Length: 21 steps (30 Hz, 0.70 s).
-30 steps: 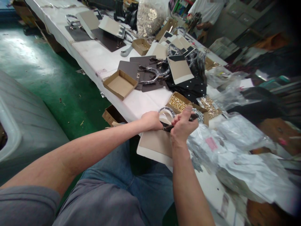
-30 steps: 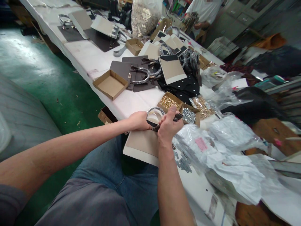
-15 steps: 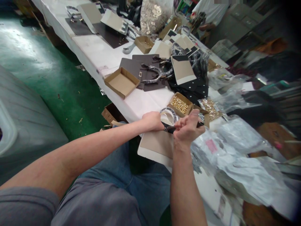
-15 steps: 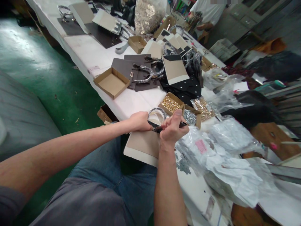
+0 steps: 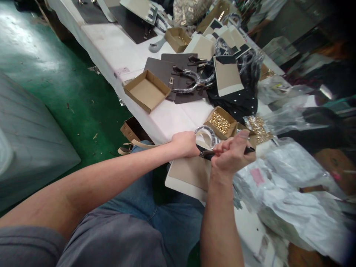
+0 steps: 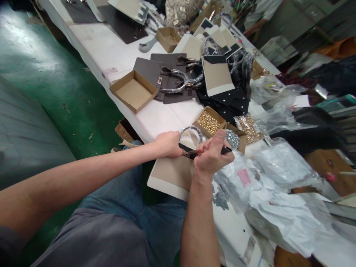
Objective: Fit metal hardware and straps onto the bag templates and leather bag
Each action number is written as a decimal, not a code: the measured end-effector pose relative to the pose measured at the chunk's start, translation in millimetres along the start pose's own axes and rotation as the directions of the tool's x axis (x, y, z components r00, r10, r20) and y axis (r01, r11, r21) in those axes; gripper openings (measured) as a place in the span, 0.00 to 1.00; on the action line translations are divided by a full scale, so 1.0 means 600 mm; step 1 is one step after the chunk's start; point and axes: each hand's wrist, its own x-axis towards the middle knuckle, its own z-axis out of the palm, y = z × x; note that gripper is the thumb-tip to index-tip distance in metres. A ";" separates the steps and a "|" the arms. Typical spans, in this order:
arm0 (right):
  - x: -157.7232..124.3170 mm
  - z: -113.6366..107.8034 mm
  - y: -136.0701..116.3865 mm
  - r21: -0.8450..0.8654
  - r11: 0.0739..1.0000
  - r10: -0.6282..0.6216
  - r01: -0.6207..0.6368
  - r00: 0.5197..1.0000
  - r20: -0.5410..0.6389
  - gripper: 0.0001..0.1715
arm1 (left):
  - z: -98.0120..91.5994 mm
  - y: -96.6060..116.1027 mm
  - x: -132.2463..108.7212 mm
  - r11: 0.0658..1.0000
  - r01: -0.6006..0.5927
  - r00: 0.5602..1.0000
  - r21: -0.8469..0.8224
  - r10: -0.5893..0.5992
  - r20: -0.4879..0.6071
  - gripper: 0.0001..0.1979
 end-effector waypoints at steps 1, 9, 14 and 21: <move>0.001 0.001 0.000 0.000 1.000 0.002 -0.002 1.000 0.005 0.38 | 0.000 -0.001 0.001 1.000 0.002 1.000 -0.003 -0.002 -0.001 0.31; -0.005 -0.001 -0.002 -0.050 0.998 -0.028 0.028 1.000 0.006 0.37 | 0.000 -0.007 -0.004 0.999 -0.006 1.000 -0.031 0.006 -0.012 0.30; -0.002 -0.005 -0.001 -0.032 0.999 0.015 -0.014 1.000 0.018 0.39 | 0.002 -0.007 -0.005 1.000 -0.007 1.000 -0.013 0.006 -0.020 0.31; -0.016 -0.003 -0.001 0.022 0.998 0.058 -0.057 0.998 -0.031 0.41 | 0.004 -0.007 0.001 1.000 -0.012 1.000 -0.003 0.012 -0.005 0.30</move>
